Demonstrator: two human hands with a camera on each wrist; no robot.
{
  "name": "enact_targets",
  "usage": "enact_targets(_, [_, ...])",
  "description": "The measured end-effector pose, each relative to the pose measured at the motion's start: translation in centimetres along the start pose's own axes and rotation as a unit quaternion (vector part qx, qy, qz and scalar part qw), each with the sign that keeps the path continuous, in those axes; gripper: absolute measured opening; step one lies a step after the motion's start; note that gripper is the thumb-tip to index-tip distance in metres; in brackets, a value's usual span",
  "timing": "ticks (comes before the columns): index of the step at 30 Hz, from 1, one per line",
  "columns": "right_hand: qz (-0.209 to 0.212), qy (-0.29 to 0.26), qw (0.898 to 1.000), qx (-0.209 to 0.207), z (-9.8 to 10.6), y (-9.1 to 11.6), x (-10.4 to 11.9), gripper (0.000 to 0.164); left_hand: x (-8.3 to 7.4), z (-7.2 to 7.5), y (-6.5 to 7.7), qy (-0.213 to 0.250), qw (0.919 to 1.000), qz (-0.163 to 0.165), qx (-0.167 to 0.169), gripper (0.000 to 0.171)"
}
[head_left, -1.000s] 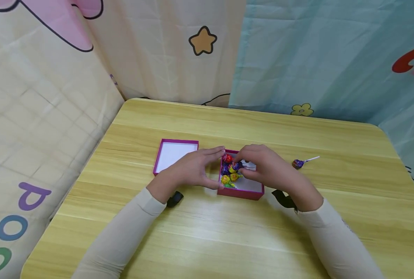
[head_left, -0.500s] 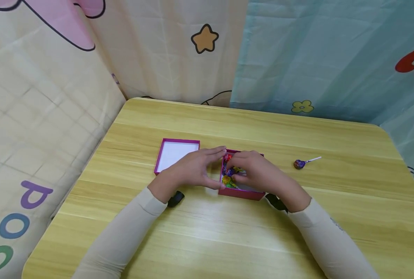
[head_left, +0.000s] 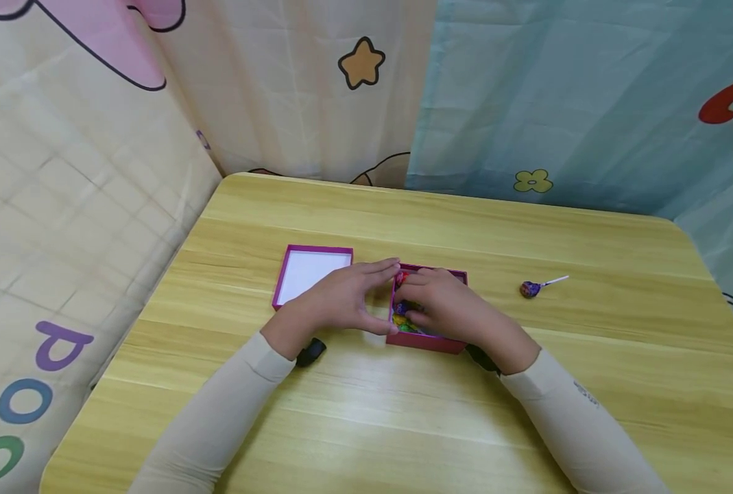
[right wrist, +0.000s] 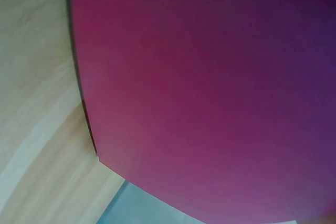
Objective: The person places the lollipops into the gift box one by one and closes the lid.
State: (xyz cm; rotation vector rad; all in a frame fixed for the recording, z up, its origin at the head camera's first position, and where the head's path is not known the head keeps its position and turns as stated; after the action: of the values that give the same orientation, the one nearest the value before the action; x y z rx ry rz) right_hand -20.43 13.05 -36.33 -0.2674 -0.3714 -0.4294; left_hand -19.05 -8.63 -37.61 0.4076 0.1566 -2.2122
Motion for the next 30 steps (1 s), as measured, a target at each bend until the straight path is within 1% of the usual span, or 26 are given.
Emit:
enact_targets(10, [-0.023,0.009,1.000,0.010,-0.1,-0.1,0.1,0.021,-0.1,0.0,0.0,0.001,1.0000,0.004,0.001,0.102])
enact_targets(20, [-0.019,0.019,1.000,-0.003,0.0,0.1,0.1,0.022,0.0,0.0,0.0,0.010,1.0000,0.001,-0.001,0.102])
enact_targets(27, [-0.034,0.015,0.999,-0.028,1.5,0.8,0.0,0.029,-0.1,0.0,-0.1,0.007,0.9999,0.008,0.000,0.103])
enact_targets(30, [-0.040,0.010,0.998,-0.039,2.3,1.4,-0.2,0.028,-0.1,0.0,-0.1,0.005,0.9999,0.012,0.002,0.103])
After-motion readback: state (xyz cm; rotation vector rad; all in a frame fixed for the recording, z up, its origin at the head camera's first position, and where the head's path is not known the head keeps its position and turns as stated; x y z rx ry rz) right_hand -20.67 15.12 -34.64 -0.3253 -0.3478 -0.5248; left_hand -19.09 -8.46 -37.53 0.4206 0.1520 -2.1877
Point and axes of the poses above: each hand's wrist, its own y-axis away from the middle knuckle, its own z-axis out of the back of the hand, x = y × z, the point moved 1 cm from there along -y, towards the middle knuckle, and after that the axes turned 7 degrees about -y, right-handed, at the moved point
